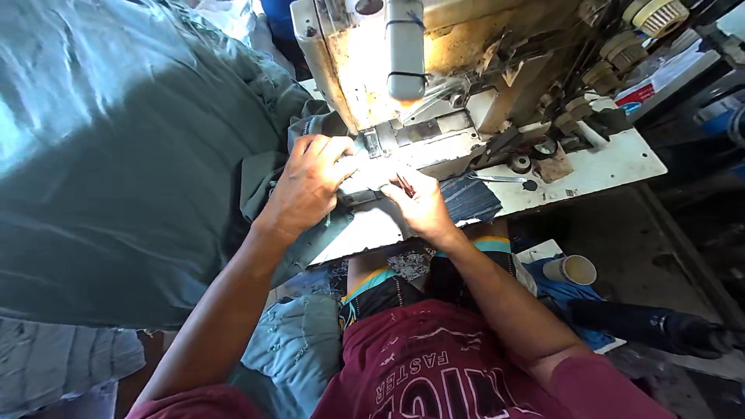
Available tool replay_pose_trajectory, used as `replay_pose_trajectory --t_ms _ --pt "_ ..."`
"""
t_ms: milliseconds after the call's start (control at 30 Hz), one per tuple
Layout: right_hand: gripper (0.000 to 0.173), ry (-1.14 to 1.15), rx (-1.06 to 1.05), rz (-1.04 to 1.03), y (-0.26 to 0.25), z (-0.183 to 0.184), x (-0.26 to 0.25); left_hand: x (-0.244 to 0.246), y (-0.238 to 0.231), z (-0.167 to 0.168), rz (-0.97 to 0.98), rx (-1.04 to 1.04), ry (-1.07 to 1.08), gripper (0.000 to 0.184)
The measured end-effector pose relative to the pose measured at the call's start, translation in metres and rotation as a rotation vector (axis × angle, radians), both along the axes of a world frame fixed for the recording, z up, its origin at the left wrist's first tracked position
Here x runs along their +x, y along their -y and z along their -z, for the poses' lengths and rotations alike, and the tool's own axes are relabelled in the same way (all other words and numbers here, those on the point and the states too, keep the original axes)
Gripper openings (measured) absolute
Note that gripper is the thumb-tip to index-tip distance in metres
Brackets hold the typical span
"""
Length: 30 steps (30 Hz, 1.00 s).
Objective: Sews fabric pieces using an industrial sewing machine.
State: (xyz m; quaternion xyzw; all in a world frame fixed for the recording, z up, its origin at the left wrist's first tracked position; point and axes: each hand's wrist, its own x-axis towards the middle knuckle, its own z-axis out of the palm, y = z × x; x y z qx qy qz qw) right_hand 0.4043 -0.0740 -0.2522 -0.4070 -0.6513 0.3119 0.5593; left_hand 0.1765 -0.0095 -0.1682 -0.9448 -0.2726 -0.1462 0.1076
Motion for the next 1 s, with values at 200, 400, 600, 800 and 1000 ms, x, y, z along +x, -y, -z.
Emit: replay_pose_trajectory --t_ms 200,400,600,800,1000 --pt "0.019 0.021 0.037 -0.021 0.0 0.004 0.005 -0.015 0.006 -0.035 -0.102 -0.128 -0.088 0.067" --pt "0.015 0.094 0.063 -0.005 -0.004 0.004 0.009 -0.056 0.007 -0.085 -0.188 -0.133 -0.068 0.048" --pt "0.013 0.206 0.043 -0.208 0.0 -0.012 0.023 -0.026 0.05 -0.079 0.092 -0.187 0.122 0.021" --pt "0.01 0.196 -0.115 -0.355 0.009 -0.015 0.018 -0.038 -0.001 -0.046 -0.081 -0.214 -0.161 0.042" --pt "0.016 0.251 -0.064 -0.304 0.037 -0.003 0.023 -0.023 0.056 -0.056 -0.05 -0.272 -0.222 0.035"
